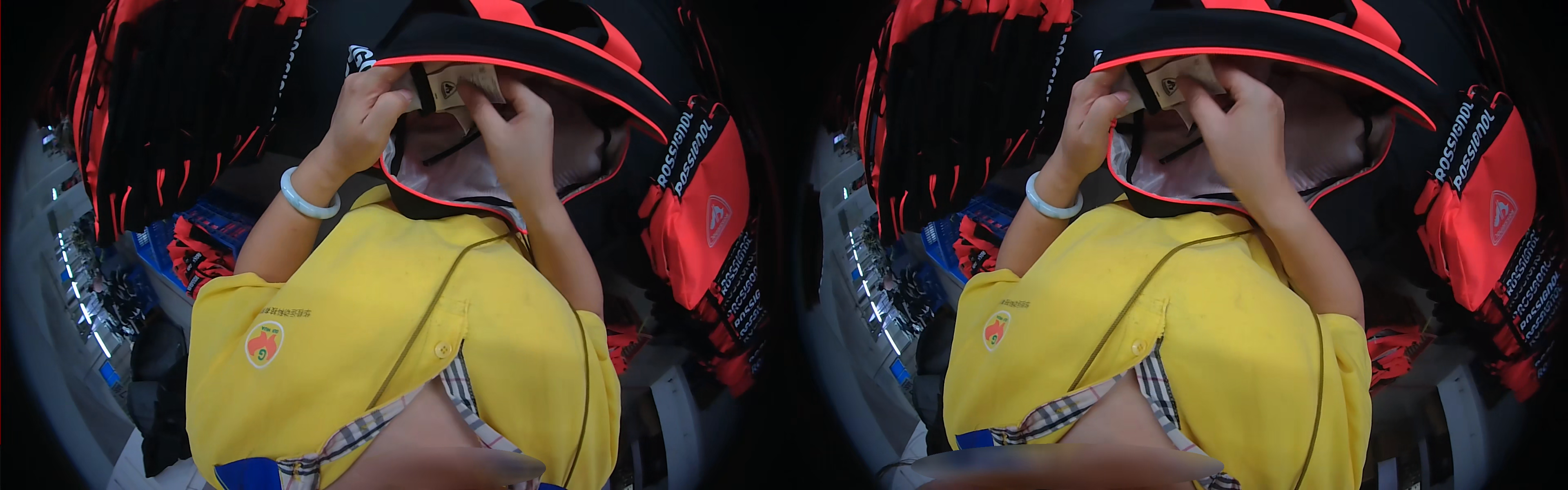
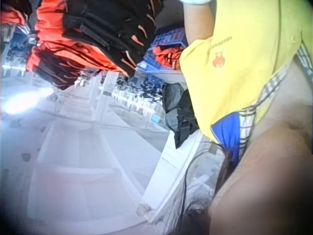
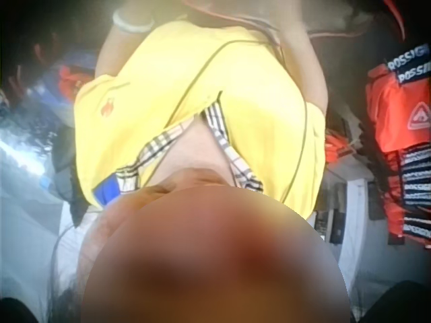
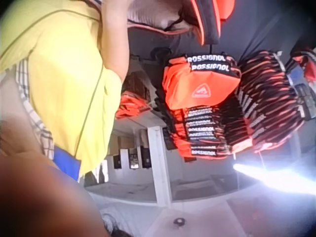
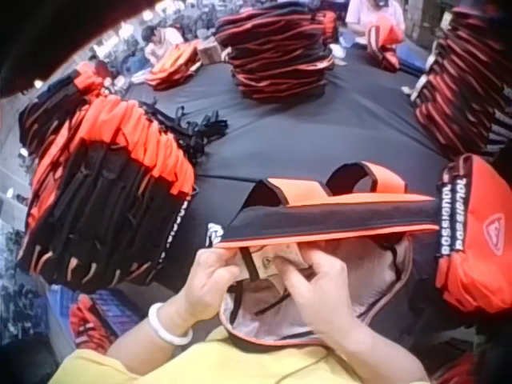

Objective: Checking and organizing red backpacks at a production or sorting facility.

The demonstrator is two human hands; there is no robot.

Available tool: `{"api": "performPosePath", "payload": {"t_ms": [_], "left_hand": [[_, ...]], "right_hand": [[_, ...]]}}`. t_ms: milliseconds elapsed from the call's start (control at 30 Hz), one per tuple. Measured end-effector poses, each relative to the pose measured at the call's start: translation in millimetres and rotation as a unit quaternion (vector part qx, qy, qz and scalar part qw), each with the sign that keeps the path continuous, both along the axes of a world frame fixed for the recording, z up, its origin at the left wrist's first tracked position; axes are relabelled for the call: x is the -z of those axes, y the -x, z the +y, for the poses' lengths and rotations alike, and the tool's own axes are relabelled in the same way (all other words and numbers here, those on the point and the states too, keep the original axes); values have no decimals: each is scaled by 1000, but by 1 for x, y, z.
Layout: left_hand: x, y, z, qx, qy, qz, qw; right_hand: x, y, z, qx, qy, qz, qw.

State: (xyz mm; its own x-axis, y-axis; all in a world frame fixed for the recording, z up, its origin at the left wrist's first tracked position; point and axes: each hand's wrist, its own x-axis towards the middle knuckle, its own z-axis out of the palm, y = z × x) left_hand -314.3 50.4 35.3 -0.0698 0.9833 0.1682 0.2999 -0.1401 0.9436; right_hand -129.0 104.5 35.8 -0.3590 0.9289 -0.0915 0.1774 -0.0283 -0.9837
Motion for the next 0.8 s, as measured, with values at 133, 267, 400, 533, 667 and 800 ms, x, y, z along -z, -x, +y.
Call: {"api": "performPosePath", "payload": {"t_ms": [133,267,400,533,667,800], "left_hand": [[-5,1,-4,-8,49,-23,998],[0,2,-14,12,60,18,998],[-1,1,-18,23,30,57,998],[-1,-9,-19,13,8,98,995],[-7,-13,-19,23,9,123,992],[-7,-13,-19,23,-8,142,990]], "right_hand": [[-13,-4,-27,-107,-307,-8,946],[5,-11,-36,-130,-333,-29,933],[-5,-21,-32,-131,-315,-2,940],[-9,-23,-22,11,-58,93,994],[-19,-14,-17,6,106,163,981],[-10,-16,-17,-36,42,26,998]]}}
